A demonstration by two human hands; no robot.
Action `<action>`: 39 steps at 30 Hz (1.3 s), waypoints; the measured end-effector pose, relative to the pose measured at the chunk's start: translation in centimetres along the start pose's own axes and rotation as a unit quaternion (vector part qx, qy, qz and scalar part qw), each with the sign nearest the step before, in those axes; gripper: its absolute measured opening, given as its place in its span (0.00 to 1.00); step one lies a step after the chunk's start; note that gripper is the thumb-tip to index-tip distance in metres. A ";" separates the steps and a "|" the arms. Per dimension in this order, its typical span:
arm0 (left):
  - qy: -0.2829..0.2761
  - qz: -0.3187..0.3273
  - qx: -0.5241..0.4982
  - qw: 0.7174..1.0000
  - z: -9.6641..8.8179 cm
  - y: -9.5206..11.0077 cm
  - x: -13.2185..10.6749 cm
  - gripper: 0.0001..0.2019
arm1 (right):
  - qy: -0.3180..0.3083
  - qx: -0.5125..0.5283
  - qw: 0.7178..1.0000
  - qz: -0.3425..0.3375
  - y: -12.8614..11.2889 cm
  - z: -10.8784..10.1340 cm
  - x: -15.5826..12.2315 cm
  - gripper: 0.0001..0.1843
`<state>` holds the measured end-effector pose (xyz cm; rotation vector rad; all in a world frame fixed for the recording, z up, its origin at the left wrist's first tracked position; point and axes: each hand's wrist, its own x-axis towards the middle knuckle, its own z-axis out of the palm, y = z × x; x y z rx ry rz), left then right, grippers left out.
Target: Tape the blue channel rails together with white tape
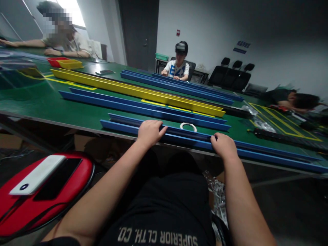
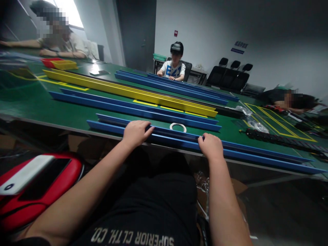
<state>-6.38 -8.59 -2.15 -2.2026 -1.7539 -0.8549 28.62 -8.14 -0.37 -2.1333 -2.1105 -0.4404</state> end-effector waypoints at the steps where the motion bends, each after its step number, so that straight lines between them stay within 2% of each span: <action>1: 0.007 -0.024 0.014 1.000 -0.4 -1.3 -0.2 0.22 | 0.003 -0.004 1.000 -0.001 -0.9 -0.1 -0.1 0.19; 4: 0.025 -0.063 0.045 0.997 -1.1 -4.1 -0.5 0.23 | 0.033 0.013 0.998 -0.053 -4.4 -0.4 -0.4 0.17; 6: 0.030 -0.069 0.055 0.996 -1.3 -4.9 -0.6 0.24 | 0.051 0.027 0.995 -0.082 -6.6 -0.6 -0.7 0.18; 8: 0.036 -0.073 0.059 0.995 -1.2 -5.1 -0.7 0.24 | 0.065 0.027 0.995 -0.069 -8.2 -0.6 -0.8 0.21; 13: 0.049 -0.092 0.073 0.992 -0.9 -4.8 -0.5 0.23 | 0.095 0.037 0.994 -0.045 -8.9 -0.5 -0.7 0.23; 16: 0.055 -0.106 0.066 0.991 -0.9 -4.2 -0.5 0.22 | 0.101 0.038 0.993 -0.044 -8.2 -0.4 -0.7 0.23; 19: 0.055 -0.102 0.051 0.992 -0.6 -2.7 -0.6 0.22 | 0.099 0.034 0.994 -0.040 -6.6 -0.1 -0.8 0.22; 27: 0.053 -0.060 0.029 0.996 2.2 5.4 -0.2 0.24 | 0.092 0.019 0.995 -0.023 2.9 1.4 -1.3 0.20; 30: 0.043 -0.053 0.018 0.997 2.7 7.2 -0.1 0.25 | 0.098 0.021 0.995 -0.008 5.1 1.9 -1.5 0.20; 34: 0.021 -0.032 0.003 0.999 2.3 7.3 -0.3 0.26 | 0.086 0.022 0.996 -0.008 5.5 1.8 -1.5 0.20; 39: -0.001 0.014 -0.007 1.000 1.0 5.3 -0.5 0.23 | 0.065 0.027 0.997 0.017 4.6 1.1 -1.4 0.21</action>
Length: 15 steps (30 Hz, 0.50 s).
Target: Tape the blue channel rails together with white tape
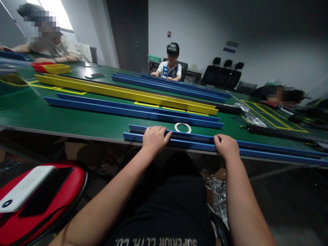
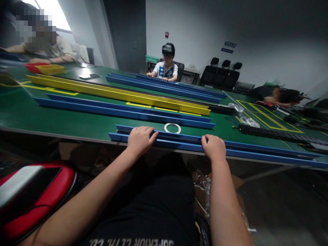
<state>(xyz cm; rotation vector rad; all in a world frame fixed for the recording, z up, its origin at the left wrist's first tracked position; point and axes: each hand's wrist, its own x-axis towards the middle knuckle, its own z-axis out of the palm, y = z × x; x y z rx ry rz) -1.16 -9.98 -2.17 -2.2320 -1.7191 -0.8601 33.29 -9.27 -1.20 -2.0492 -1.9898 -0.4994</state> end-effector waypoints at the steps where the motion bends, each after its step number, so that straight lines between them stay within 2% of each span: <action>1: -0.003 -0.003 0.008 1.000 -0.3 -0.7 0.1 0.23 | -0.001 0.000 1.000 0.007 -0.5 -0.1 0.0 0.22; 5: -0.028 -0.027 0.062 0.997 -1.4 -4.5 0.7 0.28 | 0.010 0.028 0.999 -0.030 -4.0 -0.6 -0.4 0.19; 9: -0.073 -0.018 0.092 0.993 -2.4 -7.8 1.0 0.31 | 0.012 0.033 0.997 -0.075 -7.9 -0.8 -0.8 0.18; 12: -0.077 -0.014 0.109 0.991 -2.7 -8.4 0.9 0.32 | 0.023 0.024 0.997 -0.066 -9.2 -0.6 -0.8 0.20; 15: -0.046 -0.033 0.119 0.991 -2.4 -7.7 0.6 0.31 | 0.034 0.026 0.997 -0.061 -8.8 -0.3 -0.7 0.21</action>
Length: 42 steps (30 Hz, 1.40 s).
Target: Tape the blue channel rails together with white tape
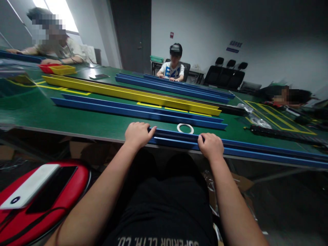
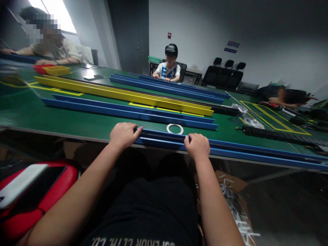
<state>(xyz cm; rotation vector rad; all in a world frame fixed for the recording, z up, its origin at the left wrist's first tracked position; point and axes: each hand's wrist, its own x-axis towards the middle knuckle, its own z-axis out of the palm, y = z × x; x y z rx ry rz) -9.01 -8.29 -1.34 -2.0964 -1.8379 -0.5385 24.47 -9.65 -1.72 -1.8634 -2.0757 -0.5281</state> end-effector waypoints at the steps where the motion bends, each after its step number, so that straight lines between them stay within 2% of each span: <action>1: 0.009 -0.006 -0.001 1.000 0.1 0.5 -0.1 0.31 | 0.002 0.000 1.000 0.000 0.4 0.1 0.0 0.22; 9: 0.032 -0.008 -0.048 0.998 0.8 6.7 0.0 0.32 | 0.002 -0.007 1.000 0.007 6.7 0.3 -0.6 0.20; 13: 0.036 -0.009 -0.053 0.998 1.0 7.8 0.2 0.31 | -0.017 -0.009 1.000 0.013 7.9 0.2 -0.5 0.19; 18: 0.021 0.000 -0.065 0.998 0.8 7.5 0.0 0.30 | -0.052 -0.006 0.999 0.016 7.8 -0.2 -0.2 0.19; 22: 0.000 -0.002 -0.064 0.998 0.4 7.6 -0.1 0.30 | -0.107 0.020 0.994 0.012 6.9 -0.6 0.8 0.21; 25: -0.010 -0.001 -0.055 0.998 0.3 7.7 -0.2 0.30 | -0.149 0.094 0.984 -0.022 5.5 -0.5 2.5 0.20; 30: -0.016 -0.002 -0.050 0.999 0.1 7.7 -0.2 0.29 | -0.236 0.201 0.948 -0.071 2.9 0.7 6.4 0.20; 35: -0.017 0.000 -0.050 0.999 0.1 7.6 -0.2 0.29 | -0.323 0.163 0.932 -0.033 2.0 1.6 9.0 0.19; 39: -0.017 -0.001 -0.052 0.998 0.2 7.6 -0.1 0.29 | -0.341 0.130 0.931 -0.025 2.1 1.9 9.8 0.17; 42: -0.020 -0.003 -0.059 0.998 0.2 7.6 -0.1 0.28 | -0.305 0.140 0.942 -0.021 2.4 2.2 9.6 0.16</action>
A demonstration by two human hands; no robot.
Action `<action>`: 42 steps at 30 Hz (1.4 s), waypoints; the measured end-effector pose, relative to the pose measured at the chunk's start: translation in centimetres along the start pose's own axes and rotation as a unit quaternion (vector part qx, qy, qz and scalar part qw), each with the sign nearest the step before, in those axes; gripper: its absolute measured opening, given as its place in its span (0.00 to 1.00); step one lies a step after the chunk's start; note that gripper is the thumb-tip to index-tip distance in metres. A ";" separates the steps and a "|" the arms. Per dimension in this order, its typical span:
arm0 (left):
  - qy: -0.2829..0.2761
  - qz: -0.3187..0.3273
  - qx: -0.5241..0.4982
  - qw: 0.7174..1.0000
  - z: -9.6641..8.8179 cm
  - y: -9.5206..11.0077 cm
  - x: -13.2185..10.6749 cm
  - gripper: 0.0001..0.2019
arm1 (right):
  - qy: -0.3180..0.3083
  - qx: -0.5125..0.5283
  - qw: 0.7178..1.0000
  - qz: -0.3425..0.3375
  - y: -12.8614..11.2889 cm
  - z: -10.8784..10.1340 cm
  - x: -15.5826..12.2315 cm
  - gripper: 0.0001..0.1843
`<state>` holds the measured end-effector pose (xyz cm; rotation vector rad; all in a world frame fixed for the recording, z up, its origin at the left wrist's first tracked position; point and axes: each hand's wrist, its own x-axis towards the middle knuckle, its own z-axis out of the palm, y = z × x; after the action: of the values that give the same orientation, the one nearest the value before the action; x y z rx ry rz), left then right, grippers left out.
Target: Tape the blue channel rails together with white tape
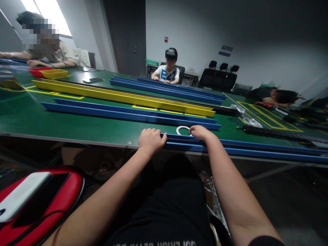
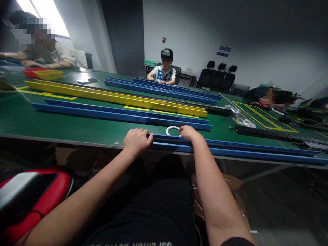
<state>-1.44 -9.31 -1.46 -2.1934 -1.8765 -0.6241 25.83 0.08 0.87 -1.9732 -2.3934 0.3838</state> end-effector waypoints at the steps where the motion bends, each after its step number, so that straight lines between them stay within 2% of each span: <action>1: 0.001 0.001 -0.001 1.000 0.0 0.0 0.0 0.28 | 0.024 0.008 1.000 -0.005 0.2 0.2 -0.1 0.16; 10: 0.016 0.014 0.012 1.000 0.1 -0.1 -0.1 0.29 | 0.217 0.101 0.970 -0.044 1.0 1.9 -1.3 0.14; 16: 0.022 0.012 0.014 1.000 0.2 0.0 0.1 0.29 | 0.287 0.169 0.942 -0.028 1.3 2.2 -1.1 0.12; 21: 0.011 -0.008 0.009 1.000 0.1 0.2 0.3 0.29 | 0.300 0.246 0.922 0.001 1.3 2.2 -1.2 0.11; 25: 0.000 -0.019 0.001 1.000 0.1 0.3 0.3 0.30 | 0.277 0.366 0.888 0.010 0.7 1.8 -1.7 0.16; 28: 0.006 -0.013 -0.014 1.000 0.2 0.1 0.6 0.30 | 0.262 0.440 0.858 -0.023 -0.2 1.3 -2.5 0.22; 31: 0.008 -0.003 -0.026 1.000 0.3 -0.2 1.2 0.28 | 0.209 0.487 0.843 -0.093 -1.6 1.3 -3.3 0.26; 34: 0.002 -0.001 -0.028 1.000 0.4 -0.3 1.7 0.27 | 0.155 0.465 0.858 -0.154 -3.1 1.9 -3.4 0.27; 36: -0.001 -0.001 -0.026 1.000 0.5 -0.3 1.9 0.27 | 0.147 0.426 0.876 -0.174 -4.0 2.3 -3.0 0.24; 39: -0.004 -0.001 -0.021 1.000 0.7 -0.4 1.9 0.26 | 0.209 0.325 0.904 -0.185 -5.3 2.5 -2.5 0.17; 42: -0.004 0.001 -0.020 1.000 0.8 -0.5 1.9 0.26 | 0.288 0.186 0.921 -0.183 -6.6 2.3 -2.4 0.15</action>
<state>-1.55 -7.21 -1.41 -2.2242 -1.8809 -0.6588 19.55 -3.80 0.33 -1.2210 -2.0439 0.1854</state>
